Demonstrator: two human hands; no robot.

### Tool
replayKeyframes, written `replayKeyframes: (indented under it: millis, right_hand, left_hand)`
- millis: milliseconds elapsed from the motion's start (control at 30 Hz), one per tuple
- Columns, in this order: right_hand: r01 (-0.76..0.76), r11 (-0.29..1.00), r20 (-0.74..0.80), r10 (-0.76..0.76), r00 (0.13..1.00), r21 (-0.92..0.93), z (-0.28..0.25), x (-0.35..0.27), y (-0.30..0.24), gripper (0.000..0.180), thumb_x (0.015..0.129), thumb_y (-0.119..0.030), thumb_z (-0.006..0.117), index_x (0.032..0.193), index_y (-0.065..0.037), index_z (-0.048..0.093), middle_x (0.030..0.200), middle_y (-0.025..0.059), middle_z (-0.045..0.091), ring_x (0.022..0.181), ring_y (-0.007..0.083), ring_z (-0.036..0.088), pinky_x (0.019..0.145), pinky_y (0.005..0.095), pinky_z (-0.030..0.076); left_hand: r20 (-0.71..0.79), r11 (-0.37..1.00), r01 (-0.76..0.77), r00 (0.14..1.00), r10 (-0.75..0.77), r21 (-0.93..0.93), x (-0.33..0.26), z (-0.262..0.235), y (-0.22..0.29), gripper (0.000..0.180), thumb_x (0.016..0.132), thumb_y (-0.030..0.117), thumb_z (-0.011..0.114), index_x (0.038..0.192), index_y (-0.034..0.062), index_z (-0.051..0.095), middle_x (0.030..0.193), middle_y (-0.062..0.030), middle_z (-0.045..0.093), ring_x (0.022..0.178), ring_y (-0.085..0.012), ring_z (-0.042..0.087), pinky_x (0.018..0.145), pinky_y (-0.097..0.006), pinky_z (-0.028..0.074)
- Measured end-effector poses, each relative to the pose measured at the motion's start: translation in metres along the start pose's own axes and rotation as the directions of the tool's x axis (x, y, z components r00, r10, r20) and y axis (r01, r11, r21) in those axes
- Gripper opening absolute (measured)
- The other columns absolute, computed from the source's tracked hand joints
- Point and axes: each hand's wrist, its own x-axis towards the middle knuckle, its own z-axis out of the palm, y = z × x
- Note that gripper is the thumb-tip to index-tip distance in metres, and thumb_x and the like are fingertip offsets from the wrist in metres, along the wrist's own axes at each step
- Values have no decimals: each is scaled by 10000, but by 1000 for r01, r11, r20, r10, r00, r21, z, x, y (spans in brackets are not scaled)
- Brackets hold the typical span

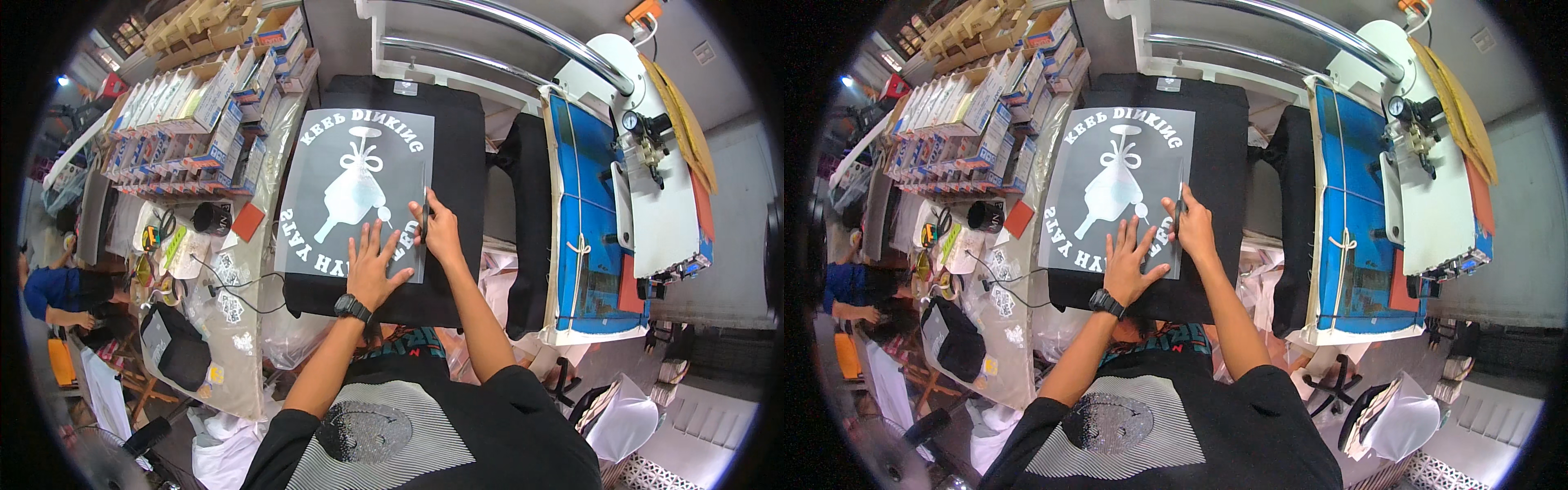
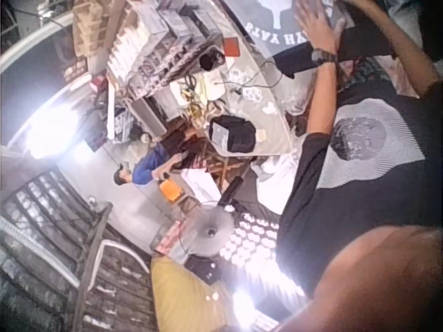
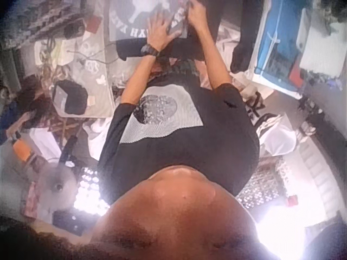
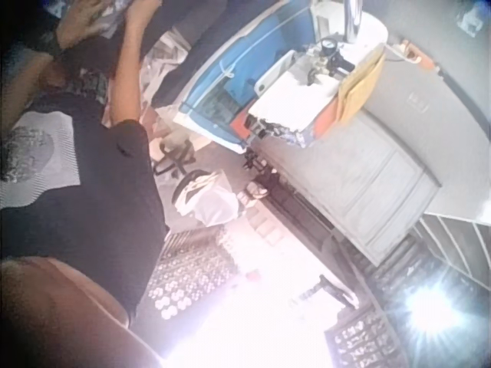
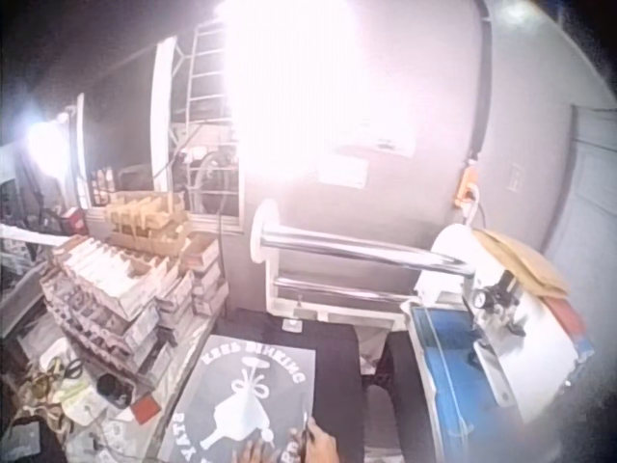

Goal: The person aligns a black t-shirt on a heat press, positions a large graphic transfer sheet on the shirt, trims the edge of the sheet with scissors, and then operates the heat press to apply the design.

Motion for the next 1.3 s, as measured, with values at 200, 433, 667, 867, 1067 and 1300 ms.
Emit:
replayKeyframes:
  millis: [200, 433, 667, 867, 1067, 1300]
  right_hand:
    - [11, 1000, -11, -11, 1000, 17, 0, 35, -7, 699, 899, -385, 696, 1397, 41, 453, 598, 61, 574, 469, 113, 565, 423, 286, 469]
    - [8, 1000, -25, -8, 1000, 11, -5, 104, -21, 685, 875, -369, 724, 1376, 34, 488, 668, 85, 615, 477, 132, 590, 427, 296, 479]
    - [451, 715, -27, -548, 836, -535, -35, 142, -56, 618, 796, -309, 770, 1326, -65, 567, 784, 173, 675, 668, 239, 670, 658, 369, 528]
    - [294, 534, 186, -248, 951, -793, -60, -25, -15, 503, 778, -316, 708, 1240, -128, 638, 871, 185, 682, 793, 353, 655, 690, 436, 504]
    - [-75, 973, -52, 65, 997, -217, -32, -170, -3, 410, 824, -230, 762, 1165, -53, 620, 649, 94, 643, 549, 152, 612, 509, 305, 427]
    - [286, 938, 483, -163, 860, -193, 78, -199, -51, 234, 856, -74, 679, 1071, -26, 600, 996, 189, 672, 903, 274, 689, 770, 342, 528]
  left_hand:
    - [0, 1000, 25, 1000, -25, -18, -1, -1, -2, 788, 788, 510, 705, 1467, 227, 424, 1582, -155, 234, 1465, -375, 183, 1154, -596, 134]
    - [27, 998, 57, 998, -56, -34, 1, -4, 0, 792, 773, 514, 716, 1458, 225, 442, 1584, -151, 236, 1464, -377, 186, 1151, -598, 130]
    - [26, 996, 53, 998, -51, -77, 2, -5, 0, 794, 762, 501, 729, 1453, 226, 449, 1588, -141, 234, 1467, -368, 187, 1153, -590, 129]
    - [-21, 993, 29, 999, -32, -118, 3, -6, -1, 745, 780, 463, 736, 1413, 156, 491, 1570, -177, 256, 1458, -386, 199, 1151, -580, 154]
    - [-186, 797, -91, 982, -27, -597, -30, -20, 6, 528, 897, 270, 675, 1353, 50, 524, 1403, -230, 486, 1350, -423, 397, 1132, -469, 292]
    - [272, -20, 282, 903, -331, -959, -146, -66, 7, 332, 1015, 309, 513, 1248, 74, 485, 919, 22, 532, 767, -71, 560, 647, -232, 498]
